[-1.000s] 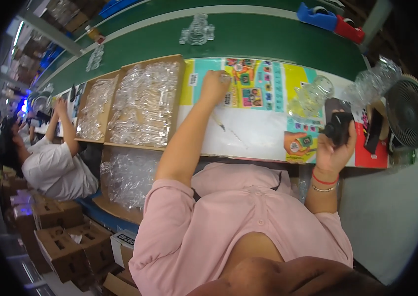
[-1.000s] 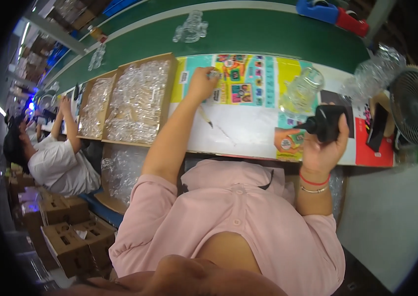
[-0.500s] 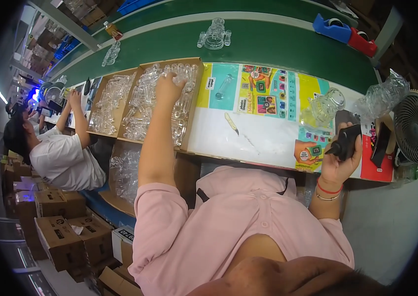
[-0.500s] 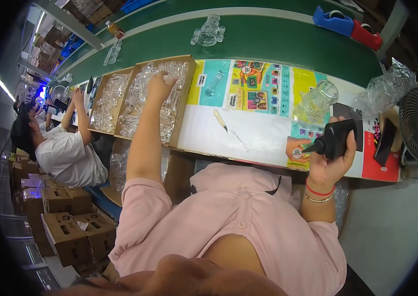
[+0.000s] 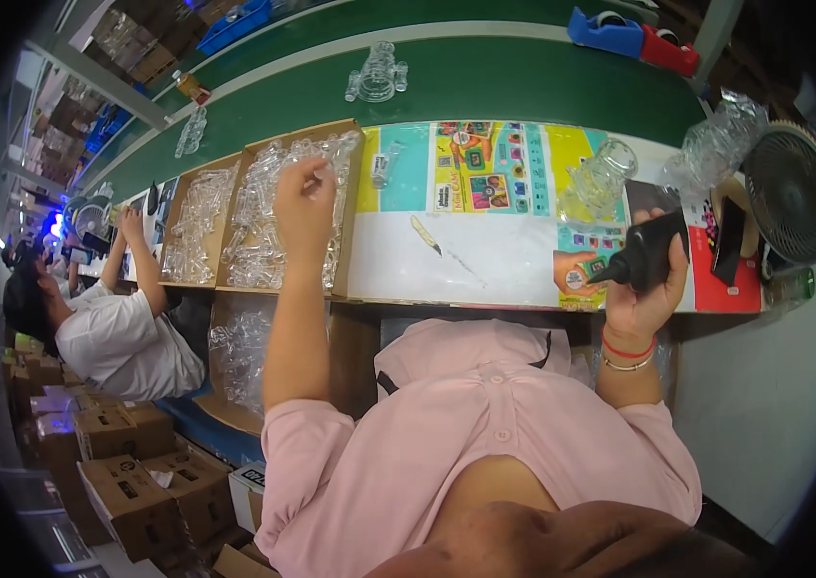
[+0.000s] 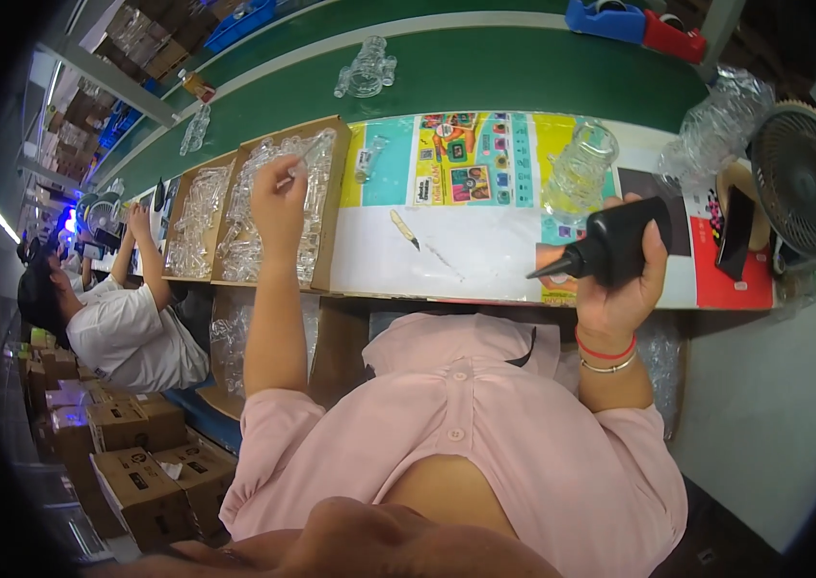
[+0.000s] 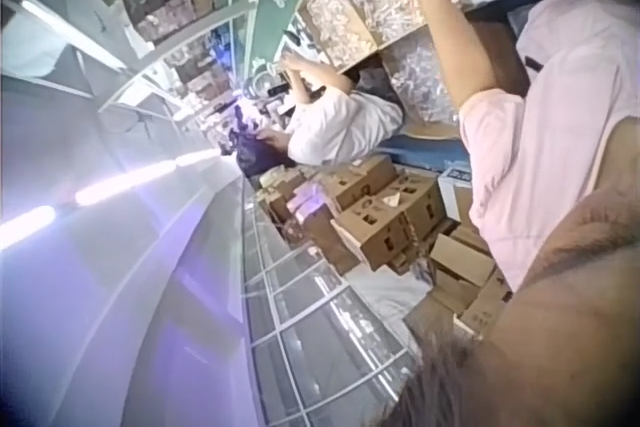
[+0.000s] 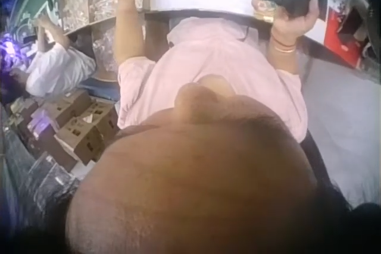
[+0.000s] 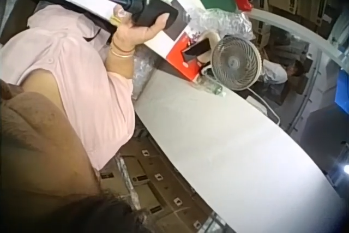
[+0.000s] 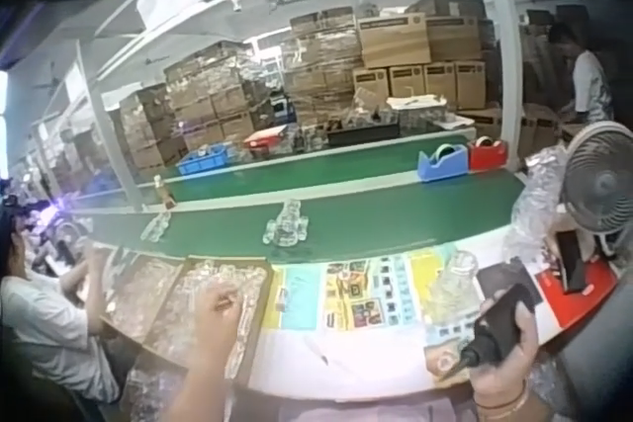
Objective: Assemble glass fixtures by cleaning and inserting small glass tubes into larger glass mug holders.
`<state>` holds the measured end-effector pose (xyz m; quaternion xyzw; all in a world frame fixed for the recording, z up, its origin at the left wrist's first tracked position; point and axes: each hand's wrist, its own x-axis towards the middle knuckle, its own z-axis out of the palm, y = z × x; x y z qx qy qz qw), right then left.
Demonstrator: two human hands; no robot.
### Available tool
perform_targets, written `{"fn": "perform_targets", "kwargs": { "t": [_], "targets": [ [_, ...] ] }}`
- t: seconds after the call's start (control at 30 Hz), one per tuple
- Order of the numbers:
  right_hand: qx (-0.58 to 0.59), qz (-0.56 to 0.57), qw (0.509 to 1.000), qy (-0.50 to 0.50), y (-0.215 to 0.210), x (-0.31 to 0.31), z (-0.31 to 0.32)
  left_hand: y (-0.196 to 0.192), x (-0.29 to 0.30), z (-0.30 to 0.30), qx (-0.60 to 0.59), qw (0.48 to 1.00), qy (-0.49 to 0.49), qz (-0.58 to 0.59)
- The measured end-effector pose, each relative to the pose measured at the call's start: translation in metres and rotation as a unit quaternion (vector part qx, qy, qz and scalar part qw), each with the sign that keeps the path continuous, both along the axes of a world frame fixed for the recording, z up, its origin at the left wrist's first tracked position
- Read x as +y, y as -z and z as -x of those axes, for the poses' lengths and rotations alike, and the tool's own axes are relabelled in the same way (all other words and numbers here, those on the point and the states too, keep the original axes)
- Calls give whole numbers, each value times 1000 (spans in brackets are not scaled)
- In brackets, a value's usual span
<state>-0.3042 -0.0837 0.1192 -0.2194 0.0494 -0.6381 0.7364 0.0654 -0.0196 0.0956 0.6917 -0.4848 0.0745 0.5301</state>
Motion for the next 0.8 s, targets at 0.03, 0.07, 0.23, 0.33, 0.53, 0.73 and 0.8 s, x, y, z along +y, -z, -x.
{"fn": "perform_targets", "kwargs": {
  "t": [0.03,0.07,0.23,0.33,0.53,0.73,0.8],
  "targets": [
    [-11,30,999,-38,-2,2,0,-4,7,21,65,997,40,18],
    [-19,18,999,-44,0,3,-2,-4,14,41,131,988,80,35],
    [49,-9,999,-16,-2,12,-10,-6,42,123,158,955,250,11],
    [93,32,995,25,-11,20,-19,-15,53,161,234,929,282,48],
    [207,169,961,67,-17,33,-16,-12,56,176,221,907,346,97],
    [291,308,891,163,-14,42,-12,-10,59,175,246,897,355,93],
    [303,330,878,172,-15,43,-11,-10,59,177,270,889,354,104]
  ]
}}
